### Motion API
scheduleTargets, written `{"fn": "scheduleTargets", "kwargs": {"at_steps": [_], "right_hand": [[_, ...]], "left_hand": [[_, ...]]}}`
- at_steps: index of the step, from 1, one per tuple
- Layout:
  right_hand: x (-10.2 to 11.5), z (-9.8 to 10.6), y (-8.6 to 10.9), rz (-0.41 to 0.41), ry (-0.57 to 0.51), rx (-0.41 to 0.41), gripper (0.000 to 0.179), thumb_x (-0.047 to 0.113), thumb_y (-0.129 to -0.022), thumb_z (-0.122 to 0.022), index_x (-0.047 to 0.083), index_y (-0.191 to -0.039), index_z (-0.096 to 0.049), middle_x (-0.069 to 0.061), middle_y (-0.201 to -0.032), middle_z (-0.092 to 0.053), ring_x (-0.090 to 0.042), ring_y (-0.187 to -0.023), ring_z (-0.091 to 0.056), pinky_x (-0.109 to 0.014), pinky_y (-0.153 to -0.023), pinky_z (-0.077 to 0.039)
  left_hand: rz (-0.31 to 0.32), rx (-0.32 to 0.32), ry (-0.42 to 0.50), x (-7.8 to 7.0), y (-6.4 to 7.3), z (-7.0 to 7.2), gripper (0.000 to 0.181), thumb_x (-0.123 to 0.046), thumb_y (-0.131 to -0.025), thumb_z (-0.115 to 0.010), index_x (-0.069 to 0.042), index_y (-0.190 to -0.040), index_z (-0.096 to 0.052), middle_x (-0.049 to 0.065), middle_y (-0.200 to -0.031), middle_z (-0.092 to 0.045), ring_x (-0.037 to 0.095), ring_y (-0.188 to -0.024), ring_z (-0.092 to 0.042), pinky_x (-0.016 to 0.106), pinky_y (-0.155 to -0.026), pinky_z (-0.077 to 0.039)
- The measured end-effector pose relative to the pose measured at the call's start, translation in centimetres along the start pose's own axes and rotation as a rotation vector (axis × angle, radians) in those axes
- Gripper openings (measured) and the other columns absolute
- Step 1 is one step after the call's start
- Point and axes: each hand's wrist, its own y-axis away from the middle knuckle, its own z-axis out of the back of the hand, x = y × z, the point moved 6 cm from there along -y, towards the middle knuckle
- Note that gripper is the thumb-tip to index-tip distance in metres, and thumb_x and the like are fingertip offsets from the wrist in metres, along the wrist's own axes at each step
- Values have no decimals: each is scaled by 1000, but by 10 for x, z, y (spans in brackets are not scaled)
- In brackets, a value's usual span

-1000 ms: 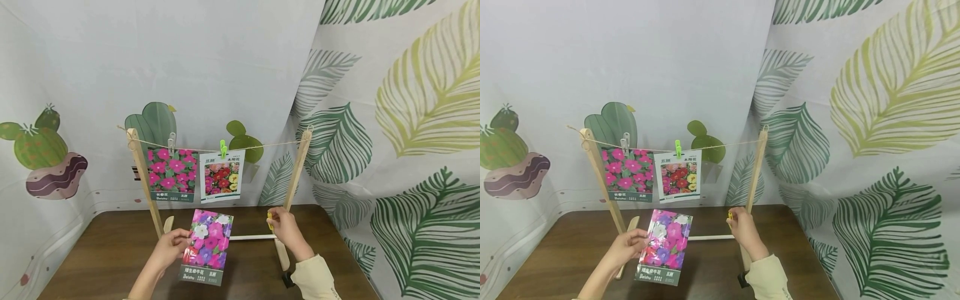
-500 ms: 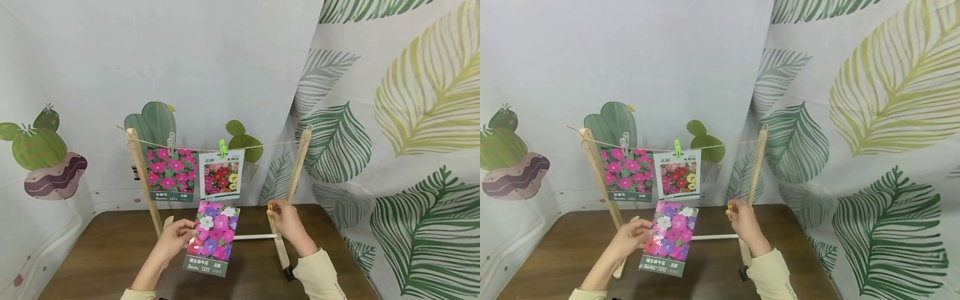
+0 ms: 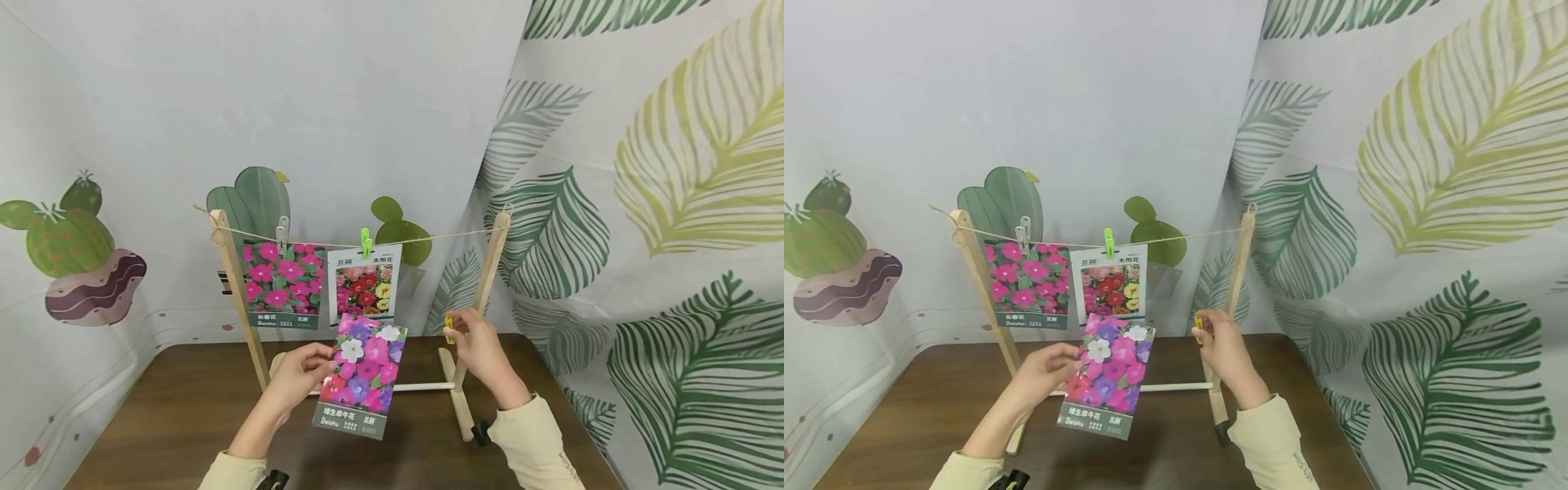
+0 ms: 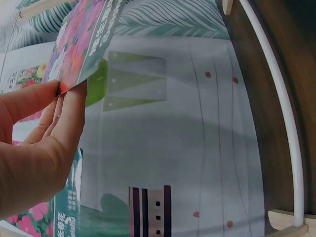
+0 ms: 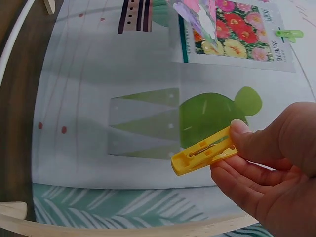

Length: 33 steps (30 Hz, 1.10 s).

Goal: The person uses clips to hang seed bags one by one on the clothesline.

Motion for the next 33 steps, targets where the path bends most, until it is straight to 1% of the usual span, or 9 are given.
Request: {"fn": "scheduleTargets", "kwargs": {"at_steps": [3, 8, 14, 19, 22, 27, 33], "right_hand": [[3, 6, -5, 15, 0, 5, 27, -4, -84, -69, -5, -110, -62, -13, -95, -60, -29, -88, -63, -42, -78, -54], [7, 17, -13, 26, 14, 10, 28, -4, -85, -69, -5, -112, -61, -14, -97, -59, -31, -91, -63, -44, -80, -53], [11, 31, -20, 57, 39, -11, 28, -3, -85, -69, -5, -112, -61, -16, -98, -60, -33, -91, -64, -46, -81, -53], [18, 42, -26, 77, 41, -21, 28, -3, -85, -68, -6, -112, -61, -17, -97, -59, -32, -91, -62, -46, -81, -53], [21, 48, -30, 75, 48, -21, 28, -2, -86, -68, -5, -113, -61, -17, -98, -59, -32, -91, -62, -46, -82, -53], [27, 61, -36, 71, 54, -33, 28, -2, -86, -68, -5, -113, -60, -17, -101, -59, -33, -94, -62, -47, -84, -52], [35, 78, -44, 142, 69, -94, 29, -5, -85, -69, -6, -112, -61, -18, -99, -59, -34, -92, -62, -48, -83, -52]], "left_hand": [[-3, -1, 1, -4, -4, -2, 20, -3, -92, -61, 5, -110, -60, 13, -90, -69, 17, -75, -60, 32, -64, -55], [-4, -4, 39, -9, -11, -7, 21, -2, -92, -61, 6, -112, -60, 13, -91, -69, 18, -76, -64, 34, -67, -57], [10, -7, 68, -16, -18, -12, 22, -4, -92, -62, 4, -112, -60, 11, -92, -69, 18, -78, -64, 37, -70, -56], [19, 24, 76, -25, -23, -18, 23, -7, -92, -63, 2, -114, -60, 12, -96, -69, 19, -79, -66, 38, -71, -57], [13, 51, 79, -32, -26, -22, 23, -9, -93, -63, 2, -113, -60, 13, -95, -69, 19, -79, -65, 38, -72, -56], [4, 80, 84, -42, -31, -26, 22, -11, -93, -63, 1, -111, -60, 11, -97, -69, 18, -81, -64, 39, -74, -56], [4, 106, 114, -51, -36, -32, 25, -11, -93, -63, 2, -114, -59, 13, -99, -69, 18, -78, -65, 37, -72, -56]]}}
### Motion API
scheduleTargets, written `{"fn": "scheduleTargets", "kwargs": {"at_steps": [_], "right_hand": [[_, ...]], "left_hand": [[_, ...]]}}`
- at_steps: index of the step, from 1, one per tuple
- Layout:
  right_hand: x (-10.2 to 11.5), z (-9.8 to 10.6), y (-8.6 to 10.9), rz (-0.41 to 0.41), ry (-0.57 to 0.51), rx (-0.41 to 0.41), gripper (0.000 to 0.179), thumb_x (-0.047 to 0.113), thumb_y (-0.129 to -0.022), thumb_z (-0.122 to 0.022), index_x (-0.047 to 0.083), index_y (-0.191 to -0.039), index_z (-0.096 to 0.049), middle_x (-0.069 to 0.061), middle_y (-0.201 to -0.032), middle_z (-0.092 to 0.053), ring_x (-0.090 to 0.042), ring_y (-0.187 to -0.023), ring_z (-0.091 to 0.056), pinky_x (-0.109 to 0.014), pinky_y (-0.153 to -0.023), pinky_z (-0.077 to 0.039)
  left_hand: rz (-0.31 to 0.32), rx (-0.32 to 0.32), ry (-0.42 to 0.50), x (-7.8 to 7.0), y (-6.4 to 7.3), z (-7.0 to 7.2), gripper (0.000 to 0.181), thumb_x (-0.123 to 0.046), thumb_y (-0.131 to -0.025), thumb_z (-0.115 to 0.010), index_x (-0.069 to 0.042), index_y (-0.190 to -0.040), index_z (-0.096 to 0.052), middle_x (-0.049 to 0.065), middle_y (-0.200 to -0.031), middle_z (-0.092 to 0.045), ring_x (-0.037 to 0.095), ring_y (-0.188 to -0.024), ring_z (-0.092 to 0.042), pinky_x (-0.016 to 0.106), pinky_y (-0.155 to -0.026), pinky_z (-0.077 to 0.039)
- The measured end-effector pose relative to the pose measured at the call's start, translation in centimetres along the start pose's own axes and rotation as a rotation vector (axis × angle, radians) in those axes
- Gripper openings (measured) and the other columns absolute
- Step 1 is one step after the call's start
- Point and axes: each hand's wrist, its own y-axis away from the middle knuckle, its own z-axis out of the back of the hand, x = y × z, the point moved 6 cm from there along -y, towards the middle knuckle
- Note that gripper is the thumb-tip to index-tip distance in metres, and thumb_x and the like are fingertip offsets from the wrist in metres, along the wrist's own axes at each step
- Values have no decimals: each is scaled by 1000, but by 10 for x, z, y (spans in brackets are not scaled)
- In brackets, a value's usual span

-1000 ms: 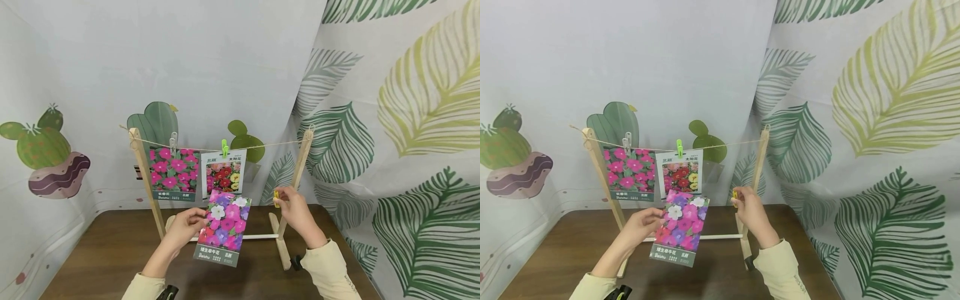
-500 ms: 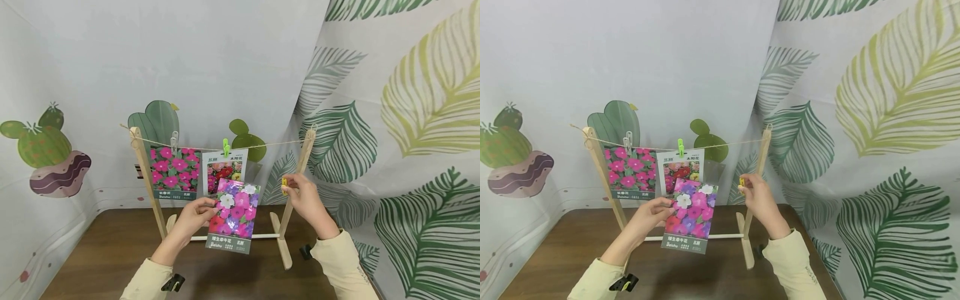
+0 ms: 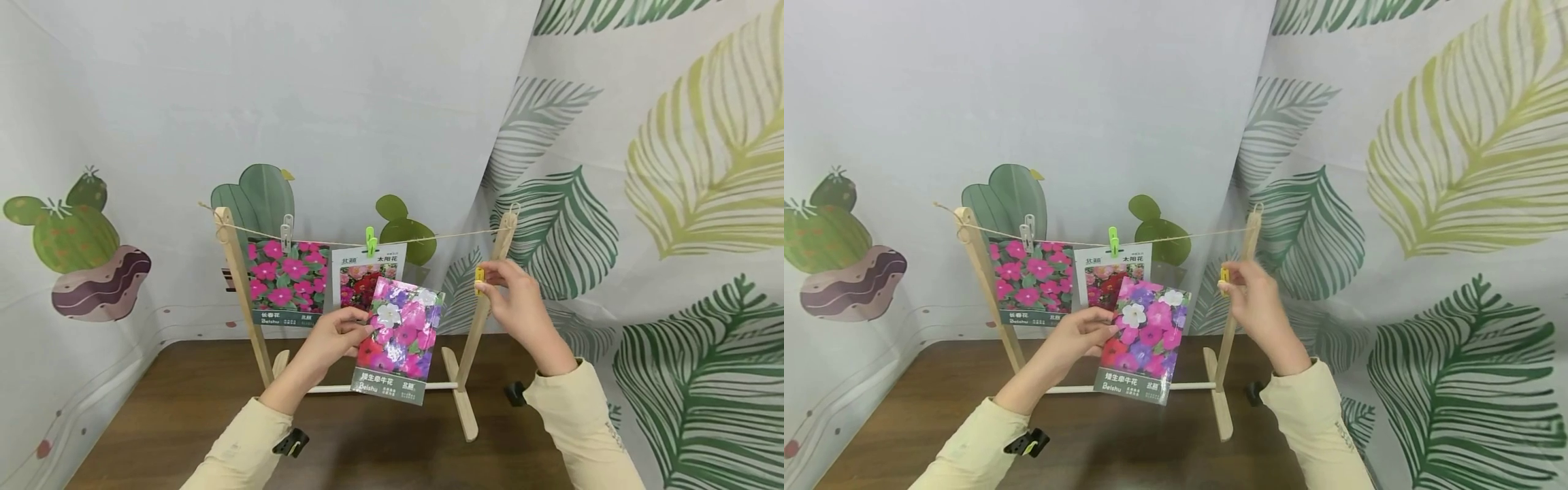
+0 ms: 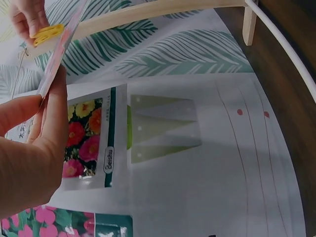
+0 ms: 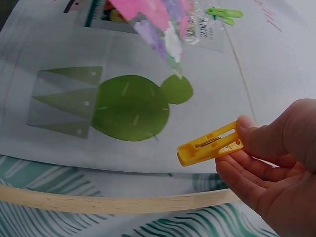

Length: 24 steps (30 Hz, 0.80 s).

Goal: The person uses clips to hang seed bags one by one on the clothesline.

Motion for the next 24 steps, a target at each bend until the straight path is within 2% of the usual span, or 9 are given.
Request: {"fn": "scheduleTargets", "kwargs": {"at_steps": [8, 19, 22, 24], "right_hand": [[10, 19, -12, 73, 3, -59, 30, -6, -84, -69, -6, -113, -61, -18, -99, -60, -32, -92, -63, -44, -81, -53], [21, 36, -29, 121, -32, -139, 30, -6, -83, -69, -6, -112, -63, -17, -99, -61, -29, -90, -64, -34, -80, -53], [24, 38, -35, 113, -51, -136, 29, -5, -84, -68, -5, -113, -62, -17, -99, -61, -29, -91, -64, -34, -82, -52], [25, 40, -39, 94, -67, -133, 29, -5, -85, -67, -6, -114, -62, -17, -101, -60, -28, -92, -63, -26, -83, -52]], "left_hand": [[-3, 16, 67, -3, -9, -8, 26, -9, -93, -62, 2, -116, -58, 12, -98, -69, 17, -75, -65, 36, -72, -56], [-79, 47, 89, -10, -24, -21, 26, -11, -93, -64, 1, -116, -59, 12, -99, -68, 16, -80, -64, 39, -75, -57], [-79, 44, 105, -12, -28, -24, 26, -10, -93, -64, 1, -116, -59, 13, -103, -69, 15, -81, -65, 38, -74, -57], [-75, 39, 119, -13, -30, -26, 27, -10, -93, -63, 2, -116, -59, 14, -105, -69, 14, -81, -65, 37, -74, -57]]}}
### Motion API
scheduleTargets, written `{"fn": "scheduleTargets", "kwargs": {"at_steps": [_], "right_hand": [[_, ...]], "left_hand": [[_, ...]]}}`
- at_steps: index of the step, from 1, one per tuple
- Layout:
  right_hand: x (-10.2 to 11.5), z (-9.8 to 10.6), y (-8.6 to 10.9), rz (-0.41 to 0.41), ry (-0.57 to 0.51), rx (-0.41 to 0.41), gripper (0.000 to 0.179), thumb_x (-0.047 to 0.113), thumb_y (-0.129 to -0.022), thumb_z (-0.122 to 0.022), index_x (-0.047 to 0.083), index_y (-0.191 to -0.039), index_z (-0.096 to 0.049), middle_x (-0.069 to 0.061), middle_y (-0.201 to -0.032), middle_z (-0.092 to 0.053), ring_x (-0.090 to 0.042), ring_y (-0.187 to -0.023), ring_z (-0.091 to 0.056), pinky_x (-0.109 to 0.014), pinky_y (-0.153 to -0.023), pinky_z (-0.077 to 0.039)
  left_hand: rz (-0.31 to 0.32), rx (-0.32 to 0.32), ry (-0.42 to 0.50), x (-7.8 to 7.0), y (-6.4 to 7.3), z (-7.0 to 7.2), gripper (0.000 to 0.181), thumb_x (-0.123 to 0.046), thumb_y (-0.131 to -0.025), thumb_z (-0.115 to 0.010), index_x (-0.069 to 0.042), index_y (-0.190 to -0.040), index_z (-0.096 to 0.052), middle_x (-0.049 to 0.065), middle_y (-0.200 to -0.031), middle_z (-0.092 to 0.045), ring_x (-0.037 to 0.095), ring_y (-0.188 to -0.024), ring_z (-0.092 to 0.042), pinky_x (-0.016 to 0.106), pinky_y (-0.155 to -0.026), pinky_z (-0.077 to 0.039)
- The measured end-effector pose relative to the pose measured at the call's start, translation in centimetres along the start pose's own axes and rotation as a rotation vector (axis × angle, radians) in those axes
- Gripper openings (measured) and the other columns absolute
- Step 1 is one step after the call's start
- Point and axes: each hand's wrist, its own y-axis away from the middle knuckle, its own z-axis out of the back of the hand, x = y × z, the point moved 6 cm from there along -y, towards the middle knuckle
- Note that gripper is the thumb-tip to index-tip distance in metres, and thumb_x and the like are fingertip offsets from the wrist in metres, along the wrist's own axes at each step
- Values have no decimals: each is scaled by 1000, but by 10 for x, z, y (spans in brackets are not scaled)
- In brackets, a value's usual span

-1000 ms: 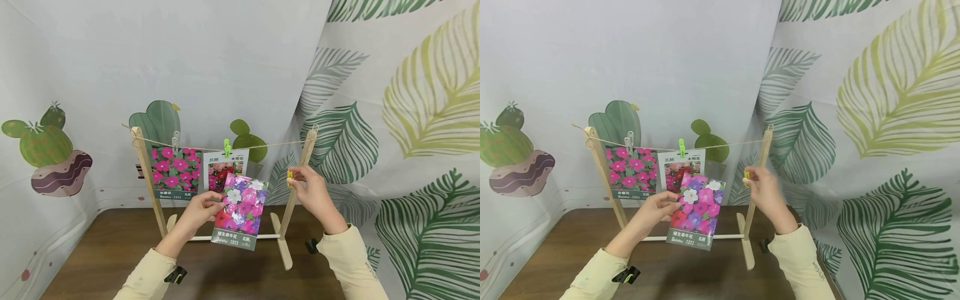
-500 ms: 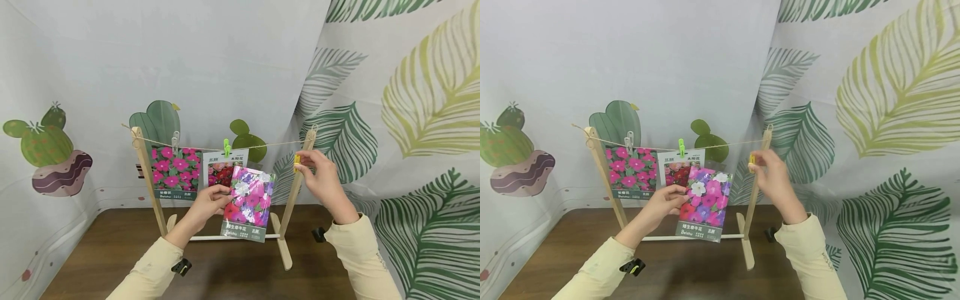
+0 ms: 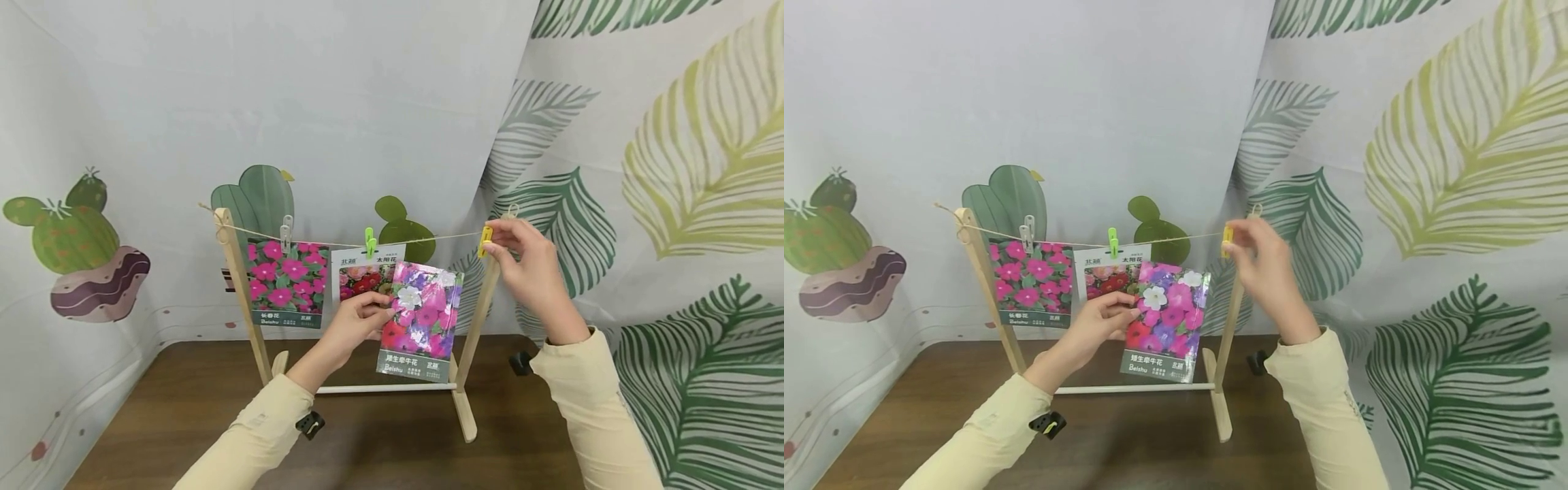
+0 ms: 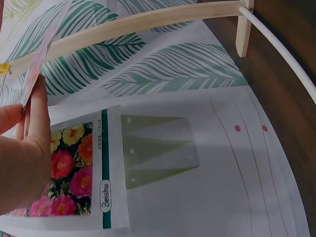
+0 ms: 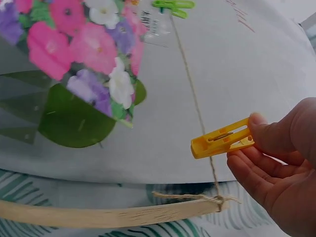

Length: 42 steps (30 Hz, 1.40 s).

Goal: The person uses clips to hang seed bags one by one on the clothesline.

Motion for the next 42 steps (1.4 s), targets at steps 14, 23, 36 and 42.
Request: {"fn": "scheduleTargets", "kwargs": {"at_steps": [14, 23, 36, 42], "right_hand": [[2, 3, -22, -67, -111, -20, 29, 1, -89, -66, -2, -117, -63, -13, -108, -62, -9, -96, -59, -17, -86, -48], [3, -1, -30, -102, -236, -26, 26, 1, -88, -67, -1, -114, -66, -15, -105, -66, -3, -93, -61, -18, -83, -50], [0, -11, -39, -120, -284, 1, 21, 1, -86, -70, -2, -106, -69, -18, -98, -69, -4, -83, -64, -17, -76, -52], [-1, -16, -40, -165, -295, 29, 21, 4, -86, -71, -3, -105, -69, -19, -95, -69, -6, -79, -65, -15, -72, -51]], "left_hand": [[-35, -65, 22, -10, -9, -9, 26, -9, -92, -64, -1, -117, -62, 7, -94, -70, 13, -81, -65, 34, -74, -56], [-81, -123, 20, -15, -15, -17, 26, -12, -92, -66, -2, -116, -64, 10, -96, -70, 14, -84, -65, 37, -75, -56], [-88, -180, 44, -19, -20, -24, 26, -11, -92, -66, -2, -116, -64, 8, -94, -70, 12, -83, -64, 34, -73, -57], [-85, -180, 51, -19, -21, -25, 26, -11, -92, -66, -1, -115, -64, 9, -95, -70, 12, -81, -64, 33, -72, -57]]}}
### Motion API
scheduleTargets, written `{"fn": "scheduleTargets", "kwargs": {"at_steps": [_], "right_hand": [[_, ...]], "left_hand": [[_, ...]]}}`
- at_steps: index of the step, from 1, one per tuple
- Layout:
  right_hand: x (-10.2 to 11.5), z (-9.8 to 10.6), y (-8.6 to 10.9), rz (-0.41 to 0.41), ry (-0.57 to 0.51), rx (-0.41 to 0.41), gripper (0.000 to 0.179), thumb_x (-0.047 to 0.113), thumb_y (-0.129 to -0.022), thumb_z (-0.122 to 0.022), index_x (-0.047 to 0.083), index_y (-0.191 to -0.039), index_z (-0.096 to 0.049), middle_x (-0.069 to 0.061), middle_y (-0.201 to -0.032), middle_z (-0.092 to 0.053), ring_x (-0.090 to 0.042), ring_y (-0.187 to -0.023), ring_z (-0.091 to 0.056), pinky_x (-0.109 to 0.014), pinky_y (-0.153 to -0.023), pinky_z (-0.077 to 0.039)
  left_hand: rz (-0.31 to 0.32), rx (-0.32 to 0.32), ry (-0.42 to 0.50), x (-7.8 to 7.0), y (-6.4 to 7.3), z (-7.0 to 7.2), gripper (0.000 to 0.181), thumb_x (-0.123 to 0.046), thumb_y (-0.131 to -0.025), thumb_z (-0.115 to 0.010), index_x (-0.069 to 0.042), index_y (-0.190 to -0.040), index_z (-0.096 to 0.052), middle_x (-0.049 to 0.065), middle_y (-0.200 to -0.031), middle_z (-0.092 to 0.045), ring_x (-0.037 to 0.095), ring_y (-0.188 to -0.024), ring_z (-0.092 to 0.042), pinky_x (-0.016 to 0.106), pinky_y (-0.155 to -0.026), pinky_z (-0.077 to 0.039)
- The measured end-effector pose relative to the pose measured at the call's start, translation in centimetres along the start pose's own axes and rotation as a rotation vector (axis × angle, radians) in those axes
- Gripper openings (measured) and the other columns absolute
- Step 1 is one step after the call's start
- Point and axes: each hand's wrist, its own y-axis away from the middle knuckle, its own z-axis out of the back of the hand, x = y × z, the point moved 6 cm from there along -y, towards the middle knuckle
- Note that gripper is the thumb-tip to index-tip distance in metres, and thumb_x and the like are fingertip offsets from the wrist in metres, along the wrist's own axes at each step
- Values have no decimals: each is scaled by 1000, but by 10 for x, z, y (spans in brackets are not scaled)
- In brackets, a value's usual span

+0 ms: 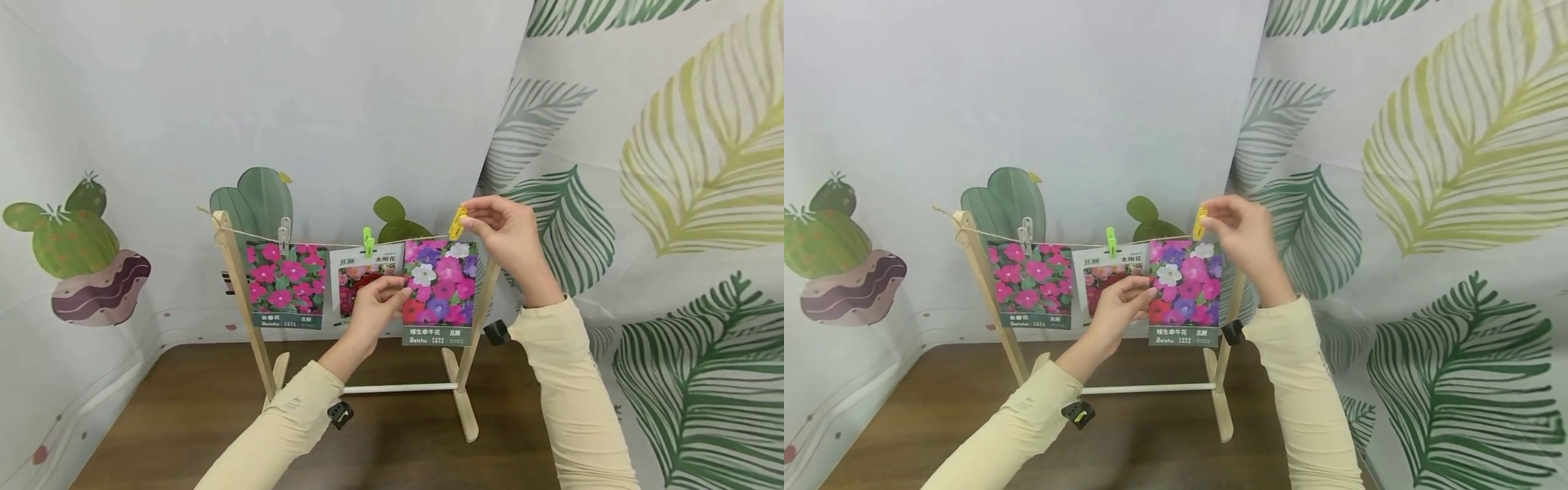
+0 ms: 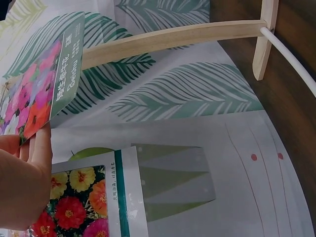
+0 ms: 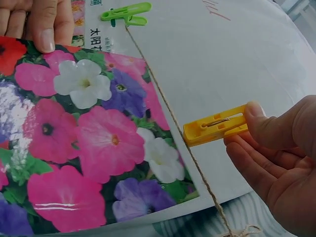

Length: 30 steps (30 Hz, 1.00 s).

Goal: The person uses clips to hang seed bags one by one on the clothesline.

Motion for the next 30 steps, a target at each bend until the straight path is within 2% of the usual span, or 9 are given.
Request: {"fn": "scheduleTargets", "kwargs": {"at_steps": [8, 14, 19, 26, 30], "right_hand": [[-3, -2, 0, -39, 27, 14, 22, 7, -86, -71, -1, -106, -69, -18, -96, -69, -8, -80, -66, -16, -72, -50], [-5, -3, -3, -51, 63, 28, 21, 11, -87, -71, 0, -105, -70, -16, -95, -70, -10, -81, -67, -18, -73, -51], [-6, -6, -5, -56, 93, 39, 21, 11, -87, -71, 0, -106, -70, -15, -96, -71, -9, -81, -67, -18, -72, -51], [-9, -8, -4, -104, 145, 57, 21, 13, -88, -70, 3, -107, -70, -13, -98, -71, -15, -84, -67, -19, -69, -50], [-10, -9, -4, -107, 152, 64, 20, 12, -88, -70, 3, -106, -70, -13, -98, -72, -8, -80, -66, -18, -67, -49]], "left_hand": [[-15, -4, 4, -4, 1, -4, 26, -11, -92, -65, -1, -116, -64, 11, -97, -70, 13, -83, -64, 35, -73, -57], [-5, -3, 1, -1, 1, -4, 24, -11, -92, -65, -1, -114, -65, 8, -93, -69, 11, -81, -63, 34, -72, -57], [-11, -9, 4, 0, -1, -3, 26, -11, -91, -66, 0, -115, -64, 11, -94, -69, 11, -80, -64, 34, -72, -57], [-1, -6, 8, 1, -2, -4, 27, -11, -92, -66, -1, -116, -64, 10, -94, -69, 12, -81, -64, 34, -73, -57], [-7, -9, 9, 1, -2, -4, 27, -11, -91, -66, -1, -116, -64, 12, -97, -69, 12, -81, -64, 34, -73, -57]]}}
